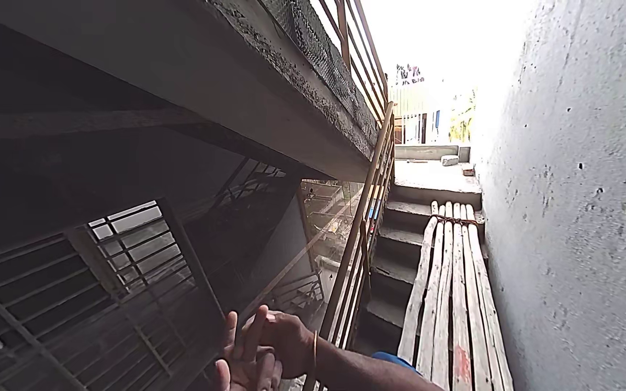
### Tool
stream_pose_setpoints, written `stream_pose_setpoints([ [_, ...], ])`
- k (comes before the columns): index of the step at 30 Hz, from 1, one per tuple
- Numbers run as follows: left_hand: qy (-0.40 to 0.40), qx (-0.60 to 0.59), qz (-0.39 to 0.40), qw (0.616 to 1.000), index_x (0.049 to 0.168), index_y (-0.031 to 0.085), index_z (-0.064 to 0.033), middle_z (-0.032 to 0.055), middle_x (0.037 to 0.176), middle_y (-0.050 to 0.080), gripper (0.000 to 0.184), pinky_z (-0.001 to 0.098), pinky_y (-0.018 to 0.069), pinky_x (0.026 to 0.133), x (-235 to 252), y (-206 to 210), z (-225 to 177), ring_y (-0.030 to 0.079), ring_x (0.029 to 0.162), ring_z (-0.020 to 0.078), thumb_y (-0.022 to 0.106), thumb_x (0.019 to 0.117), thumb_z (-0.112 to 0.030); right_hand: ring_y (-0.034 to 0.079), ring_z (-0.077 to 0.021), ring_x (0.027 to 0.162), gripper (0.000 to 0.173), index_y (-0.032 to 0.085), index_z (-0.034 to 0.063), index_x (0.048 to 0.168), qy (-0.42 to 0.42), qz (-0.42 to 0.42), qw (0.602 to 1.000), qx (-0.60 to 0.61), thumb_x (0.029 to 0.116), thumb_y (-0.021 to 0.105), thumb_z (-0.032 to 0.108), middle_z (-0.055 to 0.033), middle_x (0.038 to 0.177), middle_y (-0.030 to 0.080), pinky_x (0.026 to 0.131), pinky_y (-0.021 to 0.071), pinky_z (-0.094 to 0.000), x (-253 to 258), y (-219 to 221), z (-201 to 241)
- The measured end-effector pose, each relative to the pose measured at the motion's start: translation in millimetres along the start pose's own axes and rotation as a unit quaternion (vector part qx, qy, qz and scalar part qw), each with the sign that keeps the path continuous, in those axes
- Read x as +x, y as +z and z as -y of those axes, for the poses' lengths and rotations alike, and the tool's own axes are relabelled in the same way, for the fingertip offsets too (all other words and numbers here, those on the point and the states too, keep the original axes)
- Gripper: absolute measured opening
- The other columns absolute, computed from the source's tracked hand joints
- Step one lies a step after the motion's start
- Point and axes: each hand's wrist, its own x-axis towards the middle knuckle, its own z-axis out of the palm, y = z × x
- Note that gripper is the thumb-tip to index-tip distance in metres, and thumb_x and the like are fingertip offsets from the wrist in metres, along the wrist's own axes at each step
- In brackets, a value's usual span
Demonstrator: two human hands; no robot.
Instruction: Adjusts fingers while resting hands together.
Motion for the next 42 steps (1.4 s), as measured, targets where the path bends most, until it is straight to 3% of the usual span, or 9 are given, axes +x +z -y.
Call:
stream_pose_setpoints([
  [7, 0.004, -0.005, -0.005, 1.000, 0.149, 0.053, -0.0344, 0.0066, 0.145, 0.060, 0.049, 0.0201, 0.0490, 0.050, -1.7, -2.2, 3.9, 0.069, 0.073, 0.0096, 0.048, 0.1022, -0.051, 0.064, 0.0071, 0.063, 0.026, 0.054, 0.0226, 0.076, -0.021, 0.017, 0.999, 0.025, 0.0936, 0.035, 0.019, 0.0122, 0.067, 0.066, 0.052, 0.0484, -0.0126, 1.0, -1.2, -1.0],
  [10, -0.003, -0.002, 0.008, 1.000, 0.149, 0.051, -0.0360, 0.0055, 0.147, 0.058, 0.050, 0.0199, 0.0491, 0.051, -1.0, -1.9, 3.8, 0.068, 0.072, 0.0090, 0.046, 0.1027, -0.052, 0.064, 0.0068, 0.062, 0.021, 0.056, 0.0221, 0.074, -0.022, -0.010, 1.000, 0.007, 0.0880, 0.044, 0.011, 0.0119, 0.067, 0.067, 0.054, 0.0492, -0.0129, 1.1, -2.1, 0.7],
  [13, 0.000, -0.005, 0.009, 1.000, 0.149, 0.052, -0.0355, 0.0060, 0.147, 0.058, 0.049, 0.0201, 0.0496, 0.052, -0.8, -0.7, 4.6, 0.069, 0.074, 0.0097, 0.046, 0.1030, -0.052, 0.062, 0.0069, 0.061, 0.025, 0.054, 0.0212, 0.074, -0.038, -0.027, 0.999, -0.004, 0.0862, 0.043, 0.003, 0.0121, 0.065, 0.065, 0.054, 0.0489, -0.0130, 0.6, -1.2, 0.3],
  [19, 0.003, 0.000, 0.012, 1.000, 0.150, 0.050, -0.0368, 0.0055, 0.145, 0.060, 0.049, 0.0186, 0.0498, 0.052, -0.2, -5.2, 5.1, 0.070, 0.077, 0.0096, 0.045, 0.1036, -0.052, 0.065, 0.0045, 0.063, 0.031, 0.056, 0.0189, 0.070, -0.036, -0.028, 0.999, 0.025, 0.0724, 0.040, -0.008, 0.0095, 0.067, 0.068, 0.056, 0.0512, -0.0150, 2.7, -1.6, -0.7],
  [22, 0.004, -0.007, 0.007, 1.000, 0.149, 0.052, -0.0358, 0.0065, 0.146, 0.059, 0.049, 0.0192, 0.0491, 0.051, 0.6, -2.7, 4.8, 0.070, 0.078, 0.0104, 0.047, 0.1029, -0.051, 0.066, 0.0033, 0.065, 0.033, 0.059, 0.0163, 0.075, -0.031, -0.031, 0.999, 0.009, 0.0760, 0.039, -0.011, 0.0085, 0.071, 0.070, 0.058, 0.0529, -0.0164, 1.4, -2.2, -0.6],
  [26, 0.010, 0.001, -0.001, 1.000, 0.148, 0.053, -0.0353, 0.0059, 0.145, 0.060, 0.049, 0.0198, 0.0480, 0.049, 0.9, -1.9, 3.7, 0.067, 0.072, 0.0091, 0.050, 0.1015, -0.051, 0.065, 0.0042, 0.066, 0.020, 0.056, 0.0189, 0.081, -0.001, -0.009, 1.000, 0.024, 0.0876, 0.039, 0.011, 0.0099, 0.070, 0.067, 0.056, 0.0504, -0.0151, 0.9, -1.1, -0.2],
  [29, 0.007, -0.004, 0.003, 1.000, 0.148, 0.053, -0.0354, 0.0062, 0.146, 0.059, 0.050, 0.0204, 0.0479, 0.049, 0.7, -1.7, 4.0, 0.067, 0.071, 0.0095, 0.050, 0.1013, -0.052, 0.065, 0.0029, 0.066, 0.024, 0.053, 0.0158, 0.087, 0.011, -0.017, 0.999, 0.041, 0.0959, 0.031, 0.019, 0.0081, 0.070, 0.066, 0.054, 0.0497, -0.0151, -0.1, 0.6, -0.9],
  [34, 0.005, -0.012, 0.009, 1.000, 0.149, 0.051, -0.0356, 0.0070, 0.146, 0.059, 0.051, 0.0203, 0.0481, 0.049, 0.6, -2.4, 5.0, 0.068, 0.071, 0.0100, 0.050, 0.1012, -0.051, 0.066, 0.0048, 0.064, 0.016, 0.059, 0.0226, 0.078, -0.029, 0.004, 0.999, 0.030, 0.0869, 0.048, 0.017, 0.0106, 0.069, 0.069, 0.055, 0.0506, -0.0140, 1.8, -2.3, -1.4],
  [42, -0.001, -0.027, 0.027, 0.999, 0.151, 0.049, -0.0352, 0.0104, 0.146, 0.058, 0.053, 0.0207, 0.0479, 0.049, 0.4, -4.1, 0.2, 0.066, 0.070, 0.0114, 0.049, 0.1013, -0.052, 0.065, 0.0046, 0.063, 0.026, 0.061, 0.0215, 0.072, -0.047, 0.015, 0.998, 0.045, 0.0802, 0.045, 0.003, 0.0110, 0.068, 0.069, 0.056, 0.0512, -0.0150, 6.8, -6.3, -4.8],
])
